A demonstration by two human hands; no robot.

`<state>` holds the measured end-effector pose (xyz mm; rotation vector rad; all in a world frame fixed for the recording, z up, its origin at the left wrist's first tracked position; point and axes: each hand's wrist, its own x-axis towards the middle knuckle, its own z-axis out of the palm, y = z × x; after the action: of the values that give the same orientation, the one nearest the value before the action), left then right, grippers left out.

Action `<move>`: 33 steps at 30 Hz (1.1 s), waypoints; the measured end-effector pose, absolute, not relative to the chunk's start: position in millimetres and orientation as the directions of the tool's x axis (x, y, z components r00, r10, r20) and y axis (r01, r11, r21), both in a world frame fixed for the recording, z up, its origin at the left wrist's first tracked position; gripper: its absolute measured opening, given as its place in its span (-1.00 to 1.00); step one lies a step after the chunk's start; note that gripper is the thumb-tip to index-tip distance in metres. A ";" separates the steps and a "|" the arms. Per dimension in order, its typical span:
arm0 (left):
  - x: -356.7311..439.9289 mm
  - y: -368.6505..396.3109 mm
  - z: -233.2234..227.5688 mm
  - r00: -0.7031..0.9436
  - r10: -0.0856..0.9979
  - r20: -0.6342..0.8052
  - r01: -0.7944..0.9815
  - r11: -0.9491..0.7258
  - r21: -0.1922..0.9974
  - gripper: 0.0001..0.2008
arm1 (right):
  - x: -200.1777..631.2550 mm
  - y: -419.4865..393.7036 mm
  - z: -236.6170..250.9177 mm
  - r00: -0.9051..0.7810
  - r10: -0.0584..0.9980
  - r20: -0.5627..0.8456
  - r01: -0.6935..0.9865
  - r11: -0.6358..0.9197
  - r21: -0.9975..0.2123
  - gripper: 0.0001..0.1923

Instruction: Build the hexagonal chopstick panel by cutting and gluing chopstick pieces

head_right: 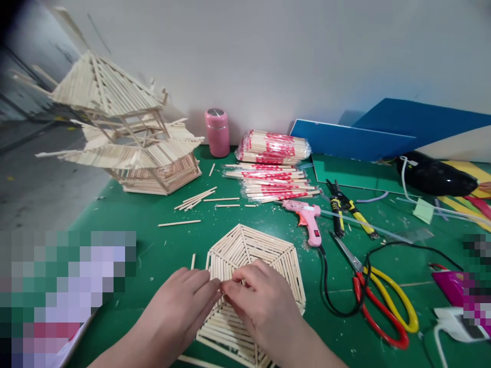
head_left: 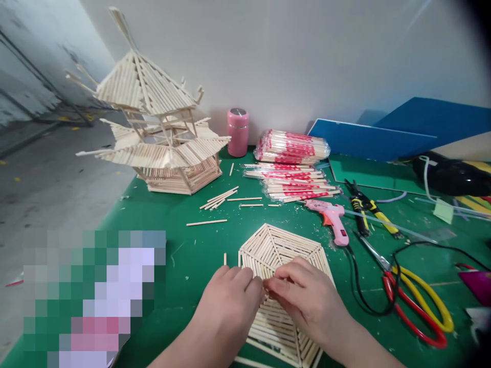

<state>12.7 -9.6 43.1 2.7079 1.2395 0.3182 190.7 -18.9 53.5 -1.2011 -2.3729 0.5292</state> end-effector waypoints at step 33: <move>12.7 51.1 31.2 0.319 0.947 -0.021 0.906 -0.299 0.300 -0.69 | 197.4 98.7 8.8 -0.205 0.978 0.030 0.320 0.096 -0.943 -0.83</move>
<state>12.7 51.1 31.2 2.3309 1.6798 0.2330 197.4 98.7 8.8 -1.3001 -1.6371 1.1285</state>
